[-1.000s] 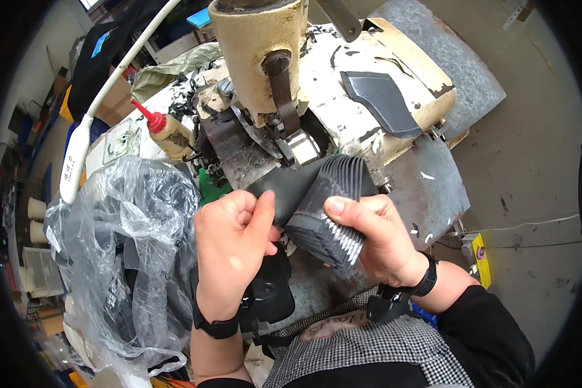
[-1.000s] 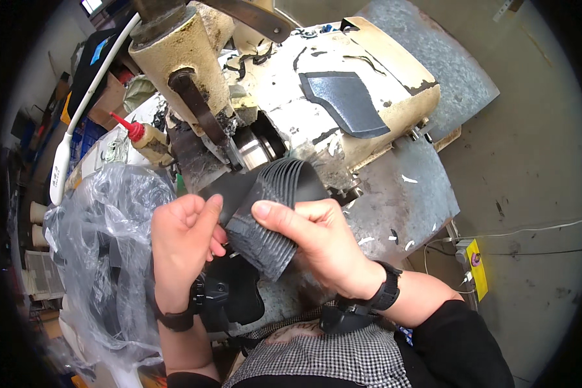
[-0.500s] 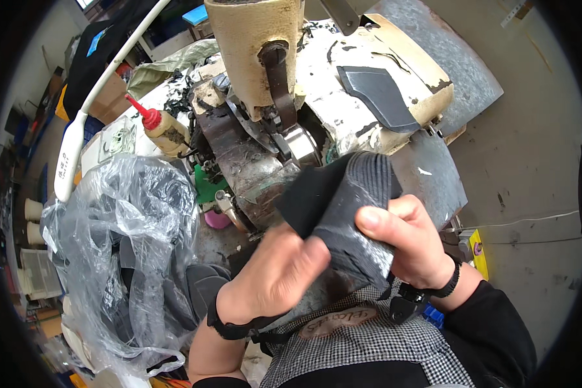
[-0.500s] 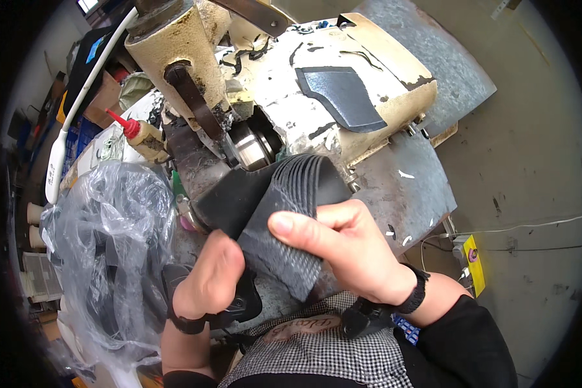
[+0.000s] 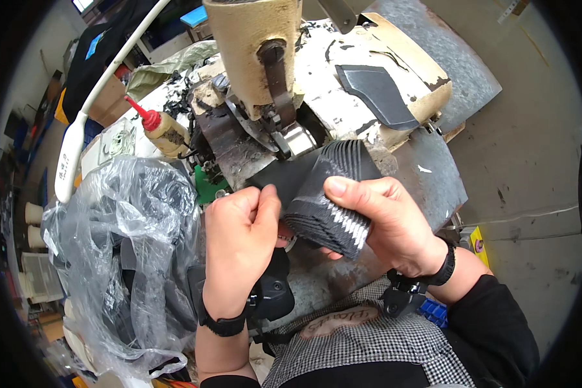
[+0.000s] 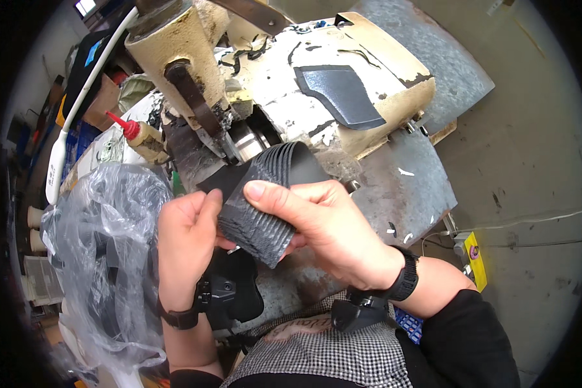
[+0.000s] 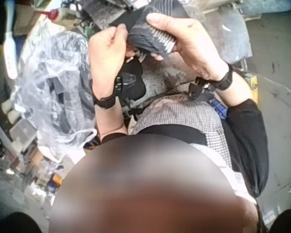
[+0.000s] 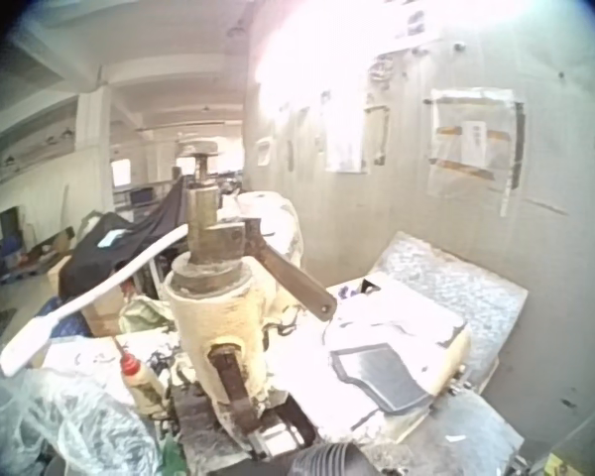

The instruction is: Skiving the edges of shoe components using an industrial machine.

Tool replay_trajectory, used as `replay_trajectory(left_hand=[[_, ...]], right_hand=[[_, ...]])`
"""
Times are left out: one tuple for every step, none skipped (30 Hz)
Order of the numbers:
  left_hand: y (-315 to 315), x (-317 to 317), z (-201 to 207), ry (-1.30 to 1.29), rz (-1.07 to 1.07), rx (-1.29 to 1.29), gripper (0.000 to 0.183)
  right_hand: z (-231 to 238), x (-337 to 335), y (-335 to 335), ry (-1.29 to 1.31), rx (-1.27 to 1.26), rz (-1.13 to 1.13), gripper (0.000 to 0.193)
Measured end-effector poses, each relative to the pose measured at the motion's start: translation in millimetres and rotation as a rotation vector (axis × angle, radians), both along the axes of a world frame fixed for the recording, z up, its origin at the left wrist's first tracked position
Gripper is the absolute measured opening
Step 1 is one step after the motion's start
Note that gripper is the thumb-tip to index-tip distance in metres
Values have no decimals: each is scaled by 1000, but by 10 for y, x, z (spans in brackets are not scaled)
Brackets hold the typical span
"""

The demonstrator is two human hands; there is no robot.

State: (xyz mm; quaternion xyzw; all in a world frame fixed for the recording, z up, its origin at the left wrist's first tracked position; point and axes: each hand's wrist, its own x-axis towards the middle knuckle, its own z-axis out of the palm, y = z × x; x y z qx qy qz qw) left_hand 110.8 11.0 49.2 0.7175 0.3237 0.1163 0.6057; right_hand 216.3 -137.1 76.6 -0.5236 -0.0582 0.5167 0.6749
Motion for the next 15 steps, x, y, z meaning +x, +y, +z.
replay_trajectory(left_hand=[[-8, 11, 13, 10, -12, 21, 35], [-11, 17, 21, 10, -4, 21, 35], [-8, 33, 18, 16, -27, 27, 35], [-1, 45, 13, 22, -50, 33, 35], [8, 56, -20, 5, -64, 57, 34], [5, 54, -43, 4, -64, 56, 34], [2, 51, -60, -11, -60, 42, 34], [-1, 47, -67, -25, -58, 28, 33], [-3, 44, -59, -27, -63, 27, 33], [-3, 34, -45, -18, -53, 28, 31], [-6, 30, -41, -9, -43, 30, 28], [-20, 24, -40, -10, -43, 29, 28], [-46, 26, -40, -72, -54, 99, 24], [-74, 29, -43, -133, -65, 168, 20], [-100, 21, -73, -192, -75, 190, 17]], right_hand=[[1, 9, -12, -15, 2, 2, 33], [1, 19, -27, -30, 5, 4, 33], [10, 37, -39, -45, -32, 8, 34], [9, 41, -28, -44, -35, 13, 34], [6, 44, -17, -88, -23, 1, 34], [9, 45, -12, -135, -10, -16, 34], [27, 40, -3, -161, -15, -11, 34], [20, 33, -7, -161, -17, -12, 34], [5, 32, -21, -166, -24, 13, 35], [-2, 29, -36, -170, -32, 38, 35], [-1, 23, -54, -172, -35, 31, 35], [4, 14, -66, -240, -43, 13, 33], [10, 6, -82, -307, -52, -6, 31], [29, -4, -111, -308, -54, -8, 31], [56, -14, -139, -298, -18, -29, 28]])
